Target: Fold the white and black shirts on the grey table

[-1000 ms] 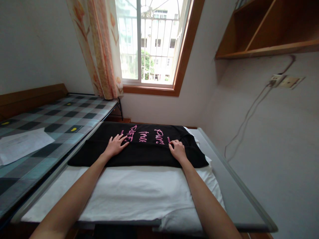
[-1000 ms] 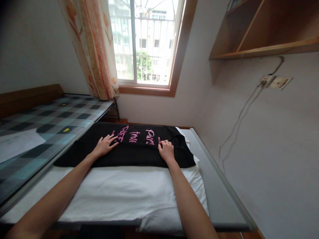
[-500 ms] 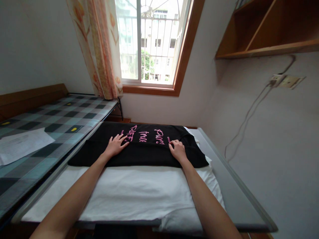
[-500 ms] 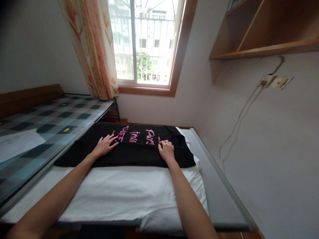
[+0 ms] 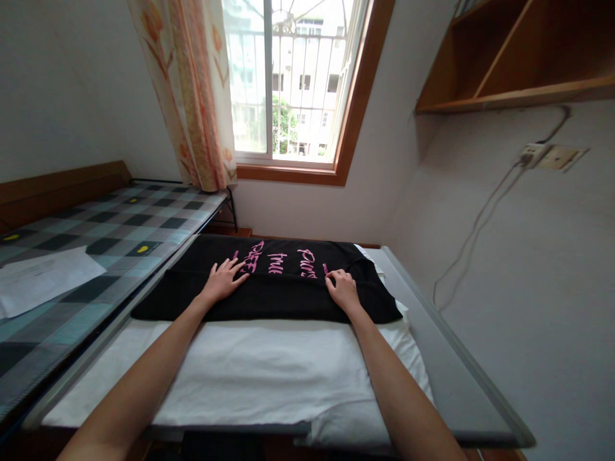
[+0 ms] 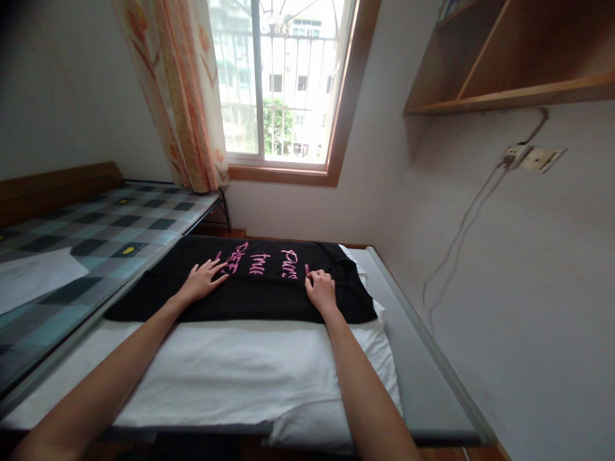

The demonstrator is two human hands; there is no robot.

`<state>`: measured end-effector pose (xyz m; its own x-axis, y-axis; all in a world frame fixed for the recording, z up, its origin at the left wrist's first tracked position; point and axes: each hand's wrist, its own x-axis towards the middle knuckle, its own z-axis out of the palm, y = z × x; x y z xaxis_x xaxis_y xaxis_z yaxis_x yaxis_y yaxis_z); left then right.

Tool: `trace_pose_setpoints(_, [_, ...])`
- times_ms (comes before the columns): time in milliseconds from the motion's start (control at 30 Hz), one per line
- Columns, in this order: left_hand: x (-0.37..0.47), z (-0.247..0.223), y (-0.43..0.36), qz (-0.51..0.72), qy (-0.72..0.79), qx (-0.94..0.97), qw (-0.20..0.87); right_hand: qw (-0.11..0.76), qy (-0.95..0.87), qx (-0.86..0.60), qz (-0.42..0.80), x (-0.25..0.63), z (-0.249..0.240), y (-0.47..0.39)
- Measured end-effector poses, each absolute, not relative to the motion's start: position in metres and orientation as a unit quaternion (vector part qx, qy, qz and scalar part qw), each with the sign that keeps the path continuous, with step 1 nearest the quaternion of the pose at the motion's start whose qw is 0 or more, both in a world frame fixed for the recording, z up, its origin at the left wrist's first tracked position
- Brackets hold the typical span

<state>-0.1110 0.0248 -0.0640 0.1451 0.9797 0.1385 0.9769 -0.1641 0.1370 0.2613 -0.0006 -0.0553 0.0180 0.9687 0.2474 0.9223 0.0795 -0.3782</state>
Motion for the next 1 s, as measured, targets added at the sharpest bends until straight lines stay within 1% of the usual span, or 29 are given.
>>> trace_pose_setpoints(1000, [-0.1103, -0.0634, 0.0242, 0.099, 0.649, 0.754, 0.012, 0.228, -0.698, -0.677, 0.047, 0.2610, -0.0549, -0.0011])
